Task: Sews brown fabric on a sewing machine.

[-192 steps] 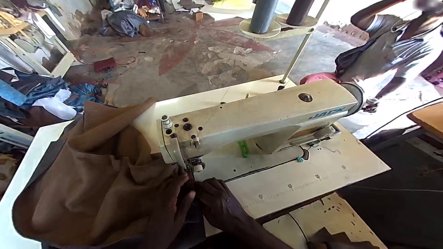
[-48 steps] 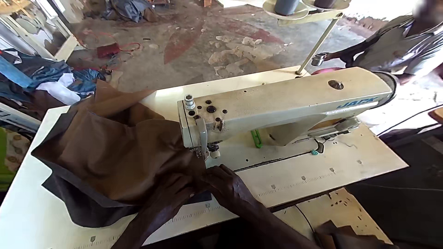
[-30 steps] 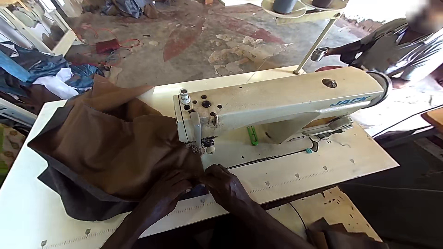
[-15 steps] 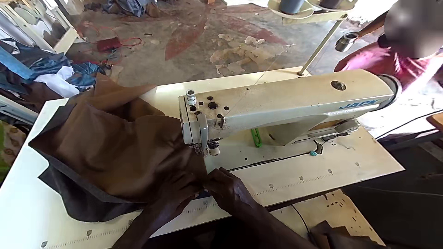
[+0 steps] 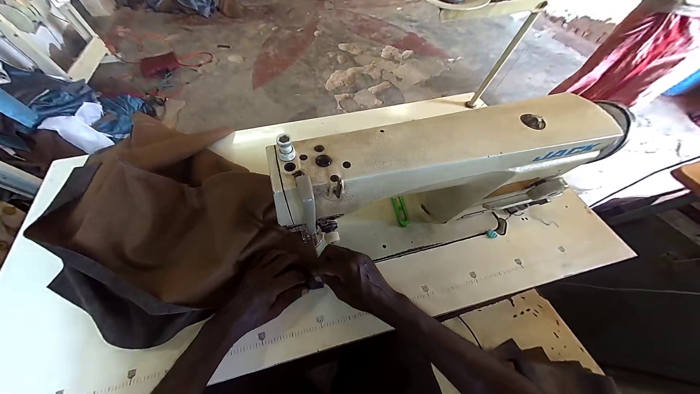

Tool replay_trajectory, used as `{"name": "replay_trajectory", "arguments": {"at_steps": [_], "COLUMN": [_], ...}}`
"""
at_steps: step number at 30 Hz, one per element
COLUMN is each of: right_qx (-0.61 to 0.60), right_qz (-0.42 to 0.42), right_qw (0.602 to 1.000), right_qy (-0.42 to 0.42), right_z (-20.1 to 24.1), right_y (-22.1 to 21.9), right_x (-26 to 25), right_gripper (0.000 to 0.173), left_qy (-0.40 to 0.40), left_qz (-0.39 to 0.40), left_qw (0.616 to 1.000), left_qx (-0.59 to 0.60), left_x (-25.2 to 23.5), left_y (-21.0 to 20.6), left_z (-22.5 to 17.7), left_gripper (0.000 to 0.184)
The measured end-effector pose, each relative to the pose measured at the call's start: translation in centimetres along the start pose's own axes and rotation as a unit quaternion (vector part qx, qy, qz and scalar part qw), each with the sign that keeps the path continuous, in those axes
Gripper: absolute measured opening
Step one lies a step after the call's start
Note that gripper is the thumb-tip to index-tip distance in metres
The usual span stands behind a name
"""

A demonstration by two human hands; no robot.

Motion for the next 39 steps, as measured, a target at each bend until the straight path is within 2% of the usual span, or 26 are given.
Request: {"name": "replay_trajectory", "arguments": {"at_steps": [6,13,17,24,39], "right_qx": [0.016,0.055,0.109,0.155,0.225], "right_qz": [0.035,-0.006,-0.038,-0.030,-0.031], "right_qw": [0.999,0.998,0.993,0.987,0.974], "right_qy": [0.005,0.012,0.023,0.017,-0.009], "right_z": [-0.7,-0.8,-0.2,0.1,-0.3], "right_y": [1.2,0.9,0.0,-0.4,-0.6], "right_x": [-1.7,-1.6,-0.3,-0.1,-1.4], "right_gripper": [0.013,0.014,0.024,0.029,0.027], "left_qy": [-0.026,-0.018,-0.010,-0.032,-0.036], "left_qz": [0.001,-0.002,0.009,-0.005,-0.021], "left_qw": [1.000,0.999,0.998,0.999,0.999], "left_qx": [0.001,0.026,0.055,0.024,0.034], "left_x": [-1.2,-1.6,-1.7,-1.7,-2.9], "left_y": [0.7,0.8,0.9,0.9,1.4], "left_z": [1.7,2.5,3.0,2.9,4.6], "left_gripper": [0.028,0.028,0.027,0.026,0.024]}}
Point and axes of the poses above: each hand's wrist, its own x-axis away from the middle knuckle, its own y-axis out of the back of the hand, z = x × y, the point moved 2 cm from there along -x, towards the middle knuckle, and after that the axes turned 9 degrees about z, right-handed, at the moved point
